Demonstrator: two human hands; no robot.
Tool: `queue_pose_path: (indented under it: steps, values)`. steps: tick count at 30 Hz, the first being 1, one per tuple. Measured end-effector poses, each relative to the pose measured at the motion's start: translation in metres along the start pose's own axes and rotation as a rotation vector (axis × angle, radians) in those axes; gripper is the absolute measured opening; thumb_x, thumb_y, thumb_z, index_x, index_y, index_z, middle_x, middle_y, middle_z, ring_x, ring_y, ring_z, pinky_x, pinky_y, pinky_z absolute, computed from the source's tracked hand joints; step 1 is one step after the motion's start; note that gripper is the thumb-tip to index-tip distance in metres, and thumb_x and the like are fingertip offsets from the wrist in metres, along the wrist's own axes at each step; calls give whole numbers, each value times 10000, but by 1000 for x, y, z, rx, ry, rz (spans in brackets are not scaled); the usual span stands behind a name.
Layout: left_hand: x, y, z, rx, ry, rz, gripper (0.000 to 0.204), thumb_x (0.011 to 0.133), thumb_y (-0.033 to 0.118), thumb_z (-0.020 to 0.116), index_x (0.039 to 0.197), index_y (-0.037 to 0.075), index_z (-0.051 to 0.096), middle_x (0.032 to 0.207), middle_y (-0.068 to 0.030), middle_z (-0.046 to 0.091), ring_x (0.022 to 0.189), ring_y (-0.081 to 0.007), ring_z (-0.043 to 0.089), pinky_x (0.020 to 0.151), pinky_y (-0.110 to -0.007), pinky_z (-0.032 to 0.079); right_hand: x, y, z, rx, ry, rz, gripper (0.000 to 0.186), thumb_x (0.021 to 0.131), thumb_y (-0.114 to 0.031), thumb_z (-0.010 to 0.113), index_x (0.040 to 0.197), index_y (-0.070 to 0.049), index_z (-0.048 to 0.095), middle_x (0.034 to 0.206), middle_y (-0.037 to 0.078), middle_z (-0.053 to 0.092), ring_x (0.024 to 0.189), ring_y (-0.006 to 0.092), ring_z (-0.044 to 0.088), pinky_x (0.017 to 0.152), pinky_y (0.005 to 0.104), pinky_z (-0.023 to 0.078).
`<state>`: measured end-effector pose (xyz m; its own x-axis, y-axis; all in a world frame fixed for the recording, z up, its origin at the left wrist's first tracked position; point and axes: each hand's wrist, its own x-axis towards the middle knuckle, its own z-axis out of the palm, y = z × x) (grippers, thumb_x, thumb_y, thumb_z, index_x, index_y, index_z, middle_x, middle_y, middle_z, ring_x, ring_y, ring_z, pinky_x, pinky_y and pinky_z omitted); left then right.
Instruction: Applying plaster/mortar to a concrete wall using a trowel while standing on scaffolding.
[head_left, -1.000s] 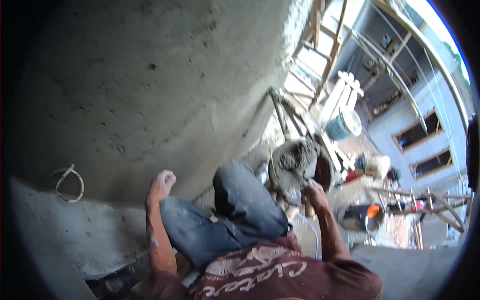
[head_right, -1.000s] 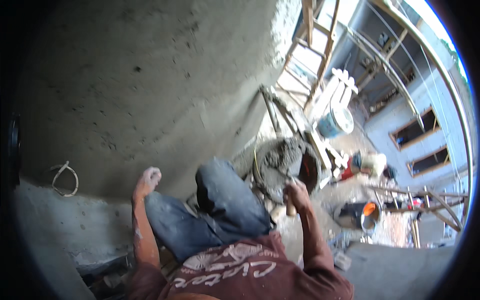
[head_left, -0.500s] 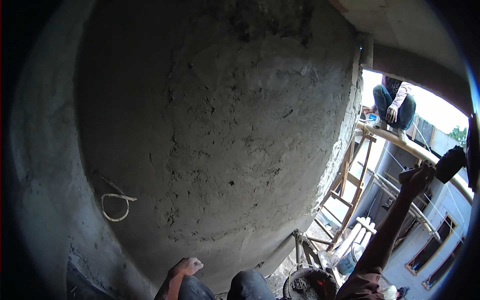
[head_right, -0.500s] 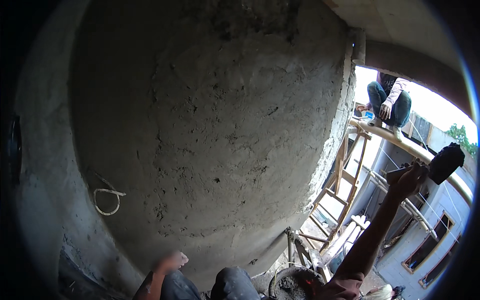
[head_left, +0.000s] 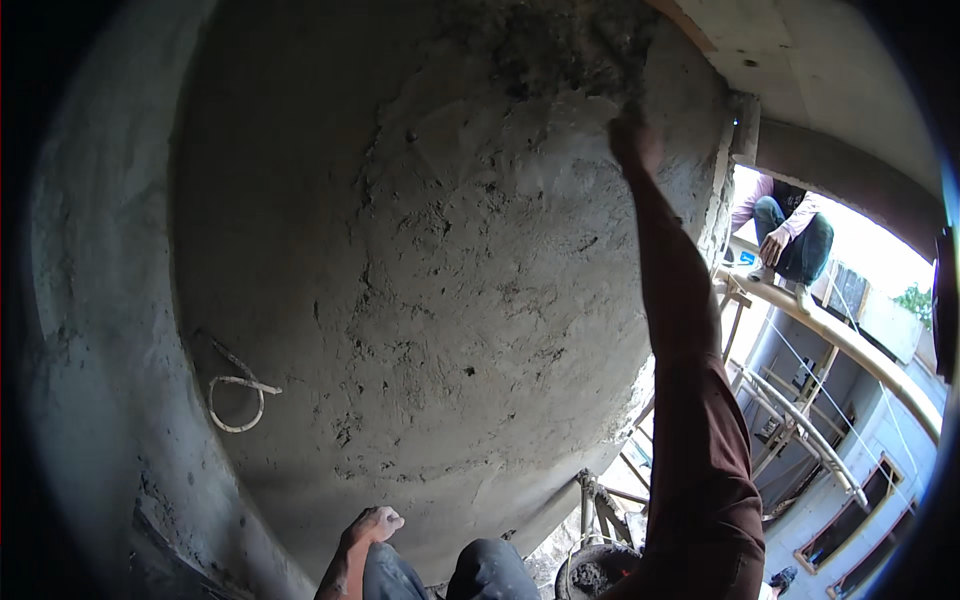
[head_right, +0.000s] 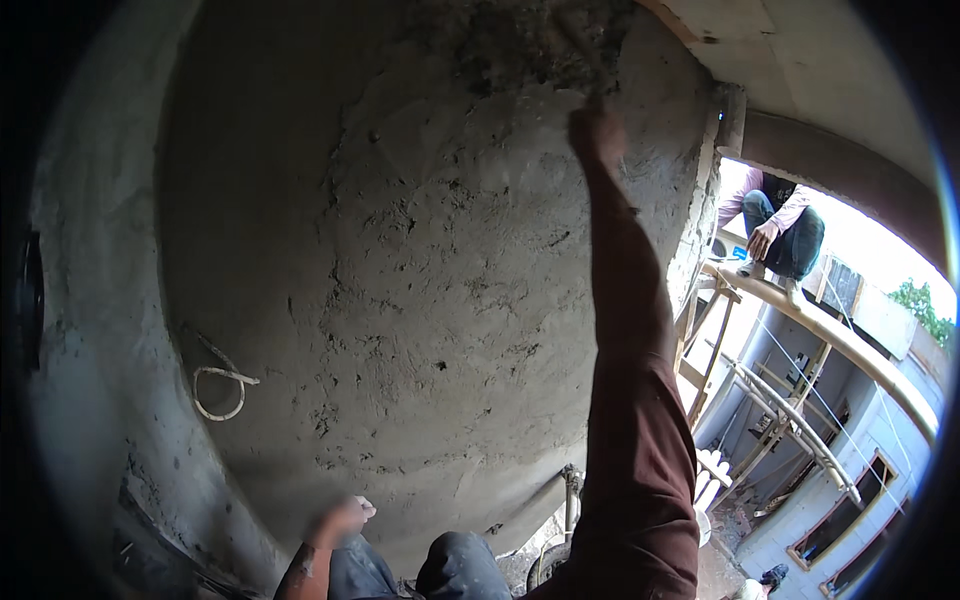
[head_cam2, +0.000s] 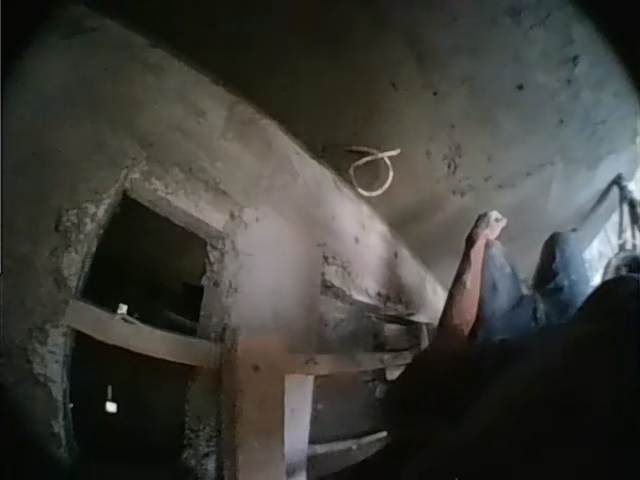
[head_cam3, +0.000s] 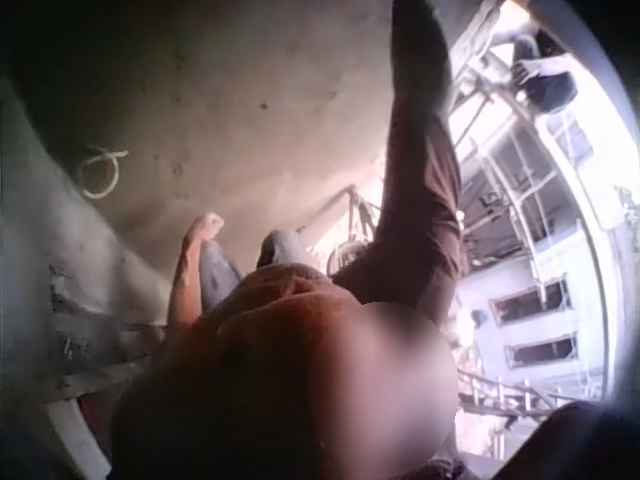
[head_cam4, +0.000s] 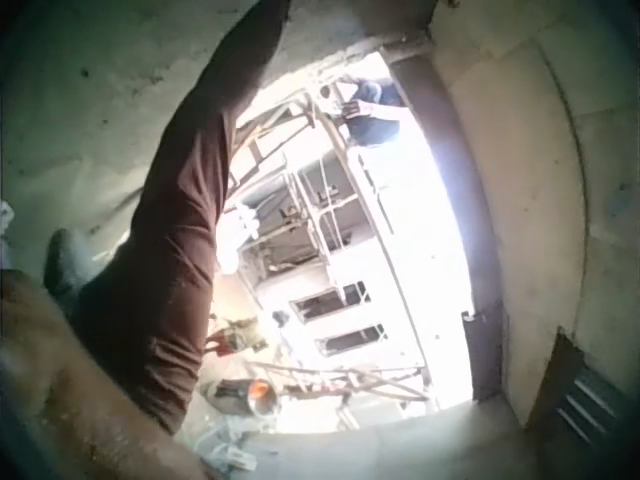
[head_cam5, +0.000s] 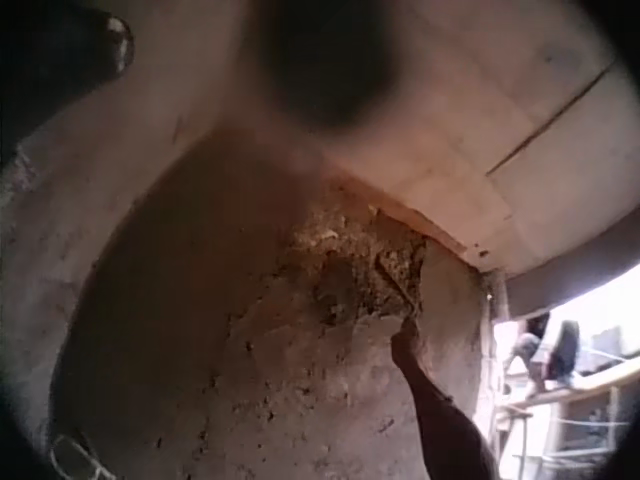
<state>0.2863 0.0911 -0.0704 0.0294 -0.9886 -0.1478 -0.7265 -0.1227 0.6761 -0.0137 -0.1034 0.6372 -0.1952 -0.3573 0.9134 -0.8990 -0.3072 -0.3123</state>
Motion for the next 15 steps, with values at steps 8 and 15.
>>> queue_pose_path:
  steps: [8, 15]
  values:
    - [-18, -27, 9, -178, -17, -104, 362, 832, 403, 640, 1023, 100, 690, 1033, -143, 692, 1001, -310, 652, 879, -400, 493, -411, -77, 16, 975, -771, -296, 277, 881, -196, 634, 1079, -39, 521, 733, 94, 588, 634, 164, 569, 591, 342, 476]
    - [-27, -5, -34, -292, -152, -35, 197, 938, 201, 540, 1053, 51, 595, 827, -24, 608, 668, -99, 576, 574, -250, 468, -528, 224, -140, 136, -1069, 380, 224, 862, -223, 597, 897, -2, 603, 722, 179, 608, 679, 352, 627, 599, 413, 485]
